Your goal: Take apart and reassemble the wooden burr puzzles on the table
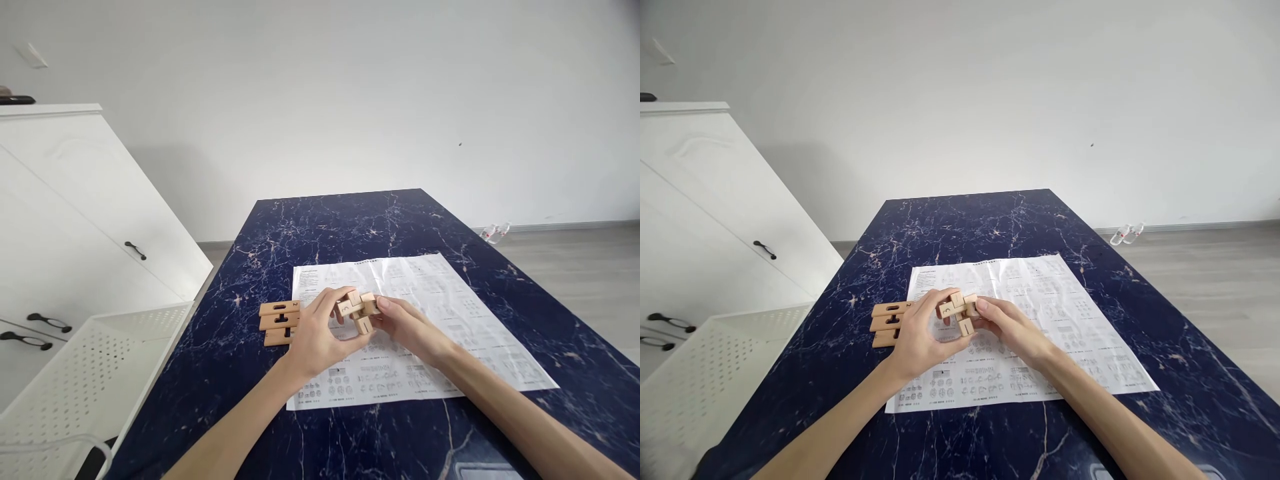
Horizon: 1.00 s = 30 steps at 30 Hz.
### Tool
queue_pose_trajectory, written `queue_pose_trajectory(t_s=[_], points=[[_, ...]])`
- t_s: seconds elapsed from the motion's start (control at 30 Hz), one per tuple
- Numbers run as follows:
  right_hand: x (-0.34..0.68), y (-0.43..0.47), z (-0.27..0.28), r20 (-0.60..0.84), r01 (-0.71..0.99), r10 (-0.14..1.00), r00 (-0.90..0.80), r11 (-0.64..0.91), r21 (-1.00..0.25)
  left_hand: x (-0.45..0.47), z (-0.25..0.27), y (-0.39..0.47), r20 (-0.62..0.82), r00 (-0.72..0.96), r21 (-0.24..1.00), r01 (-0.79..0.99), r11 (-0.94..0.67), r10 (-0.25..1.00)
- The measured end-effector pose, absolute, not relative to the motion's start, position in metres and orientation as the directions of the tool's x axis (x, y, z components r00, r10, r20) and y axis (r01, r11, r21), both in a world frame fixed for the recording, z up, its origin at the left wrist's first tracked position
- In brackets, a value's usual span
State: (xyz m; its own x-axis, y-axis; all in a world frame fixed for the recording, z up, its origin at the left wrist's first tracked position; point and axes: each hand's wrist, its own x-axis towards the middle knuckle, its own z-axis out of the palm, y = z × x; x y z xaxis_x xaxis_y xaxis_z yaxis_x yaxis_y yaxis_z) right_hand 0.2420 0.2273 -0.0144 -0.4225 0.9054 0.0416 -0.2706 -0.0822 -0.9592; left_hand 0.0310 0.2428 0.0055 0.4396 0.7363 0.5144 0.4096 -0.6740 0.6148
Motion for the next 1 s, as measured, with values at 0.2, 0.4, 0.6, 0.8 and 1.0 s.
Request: queue_pose_trajectory(t_s=[0.2, 0.4, 0.6, 0.8, 1.0], points=[[0.245, 0.229, -0.015, 0.004, -0.231, 0.910, -0.414, -0.101, -0.968, 0.032, 0.007, 0.242, 0.452, 0.458, 0.653, 0.415, -0.633, 0.766], [0.249, 0.228, -0.017, -0.007, -0.222, 0.910, -0.415, -0.108, -0.969, 0.030, 0.007, 0.243, 0.398, 0.496, 0.662, 0.427, -0.616, 0.772], [0.248, 0.225, -0.011, 0.017, -0.180, 0.901, -0.432, -0.068, -0.981, 0.028, 0.003, 0.241, 0.375, 0.499, 0.674, 0.431, -0.600, 0.781], [0.248, 0.225, -0.007, 0.035, -0.152, 0.904, -0.427, -0.033, -0.988, 0.028, 0.000, 0.241, 0.437, 0.484, 0.643, 0.422, -0.640, 0.758], [0.257, 0.226, -0.007, 0.030, -0.070, 0.888, -0.459, -0.002, -0.998, 0.025, 0.002, 0.244, 0.392, 0.566, 0.670, 0.365, -0.647, 0.725]])
